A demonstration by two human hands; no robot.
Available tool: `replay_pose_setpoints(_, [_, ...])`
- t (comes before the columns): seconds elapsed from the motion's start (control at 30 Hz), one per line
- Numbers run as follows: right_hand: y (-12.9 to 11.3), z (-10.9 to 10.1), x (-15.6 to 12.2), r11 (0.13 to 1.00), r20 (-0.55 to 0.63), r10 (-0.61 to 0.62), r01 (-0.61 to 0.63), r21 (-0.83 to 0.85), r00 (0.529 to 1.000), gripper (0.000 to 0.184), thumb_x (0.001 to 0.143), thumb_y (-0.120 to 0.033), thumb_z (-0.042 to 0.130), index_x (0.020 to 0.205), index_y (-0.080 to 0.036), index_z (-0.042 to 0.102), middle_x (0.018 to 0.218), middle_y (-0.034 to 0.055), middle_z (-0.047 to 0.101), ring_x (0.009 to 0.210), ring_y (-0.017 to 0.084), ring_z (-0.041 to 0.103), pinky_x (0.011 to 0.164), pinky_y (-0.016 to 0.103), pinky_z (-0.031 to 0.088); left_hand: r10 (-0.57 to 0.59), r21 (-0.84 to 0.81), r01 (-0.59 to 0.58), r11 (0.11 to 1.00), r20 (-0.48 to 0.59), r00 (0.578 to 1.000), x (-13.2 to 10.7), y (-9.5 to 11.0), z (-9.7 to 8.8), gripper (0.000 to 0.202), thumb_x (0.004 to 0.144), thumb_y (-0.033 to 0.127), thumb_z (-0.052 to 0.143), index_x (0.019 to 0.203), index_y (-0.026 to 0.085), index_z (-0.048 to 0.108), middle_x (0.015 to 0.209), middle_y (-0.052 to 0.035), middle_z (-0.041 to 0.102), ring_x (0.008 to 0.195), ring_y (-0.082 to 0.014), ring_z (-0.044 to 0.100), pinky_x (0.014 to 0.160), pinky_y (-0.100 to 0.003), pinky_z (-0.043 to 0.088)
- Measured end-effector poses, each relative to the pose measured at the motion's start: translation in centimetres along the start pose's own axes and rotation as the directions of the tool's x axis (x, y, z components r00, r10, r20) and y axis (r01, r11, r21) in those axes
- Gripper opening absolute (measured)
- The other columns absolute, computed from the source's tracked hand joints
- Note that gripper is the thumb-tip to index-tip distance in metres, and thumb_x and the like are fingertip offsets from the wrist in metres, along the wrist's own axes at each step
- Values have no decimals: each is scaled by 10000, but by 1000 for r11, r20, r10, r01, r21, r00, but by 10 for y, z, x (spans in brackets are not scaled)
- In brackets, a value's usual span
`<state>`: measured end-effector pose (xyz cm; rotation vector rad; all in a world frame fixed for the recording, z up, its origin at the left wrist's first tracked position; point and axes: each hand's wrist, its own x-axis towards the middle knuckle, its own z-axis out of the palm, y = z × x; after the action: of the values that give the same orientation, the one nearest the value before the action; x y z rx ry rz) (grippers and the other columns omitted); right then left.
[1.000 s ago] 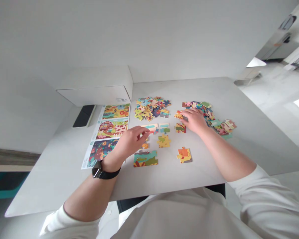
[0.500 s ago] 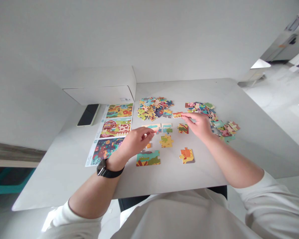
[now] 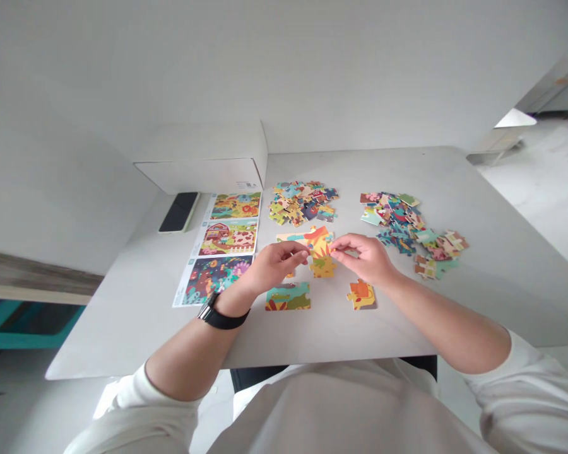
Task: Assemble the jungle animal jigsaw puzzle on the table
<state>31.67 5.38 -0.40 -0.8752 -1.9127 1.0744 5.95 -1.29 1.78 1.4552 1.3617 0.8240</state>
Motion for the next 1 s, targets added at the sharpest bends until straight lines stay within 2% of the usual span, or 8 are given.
replay_pose_setpoints(0.17, [1, 1, -1, 1000, 38, -23, 23, -5, 999, 158, 938, -420, 803, 943, -262, 788, 946, 47, 837, 885, 231, 810, 898, 383, 659, -34, -37, 35, 999, 15, 999, -1, 3, 2, 421, 946, 602, 695, 956, 185, 751, 807, -27, 739, 567, -93, 513, 520, -220, 436])
replay_pose_setpoints(0.33, [0, 0, -3, 997, 94, -63, 67, -39, 994, 118, 971, -399, 761, 978, -285, 791, 962, 38, 832, 888, 230, 797, 885, 377, 659, -73, -45, 72, 996, -9, 997, 0, 2, 2, 396, 932, 586, 691, 911, 192, 722, 654, 17, 627, 534, -96, 470, 507, -223, 405])
replay_pose_setpoints(0.53, [3, -1, -3, 994, 98, -73, 80, -70, 993, 131, 983, -408, 733, 1025, -288, 764, 994, 46, 831, 923, 238, 800, 909, 391, 657, -56, -48, 55, 997, -7, 998, 1, 0, 1, 369, 922, 560, 697, 863, 197, 702, 605, 40, 575, 534, -102, 476, 522, -227, 413])
replay_pose_setpoints(0.83, [2, -1, -1, 995, 94, -61, 67, -71, 994, 139, 982, -412, 725, 1004, -275, 730, 1002, 52, 827, 958, 241, 807, 948, 398, 643, -62, -21, 61, 998, -32, 998, 2, -1, 0, 362, 919, 549, 695, 852, 192, 705, 633, 29, 605, 535, -99, 465, 510, -224, 387])
replay_pose_setpoints(1.0, [7, -4, 0, 1000, 73, 0, 1, -20, 997, 298, 1012, -477, 699, 1241, -286, 700, 1142, 71, 817, 1065, 243, 783, 946, 386, 636, -37, 70, 37, 997, -5, 999, 1, 1, 2, 347, 923, 521, 673, 816, 193, 706, 668, 11, 635, 556, -108, 481, 529, -240, 381])
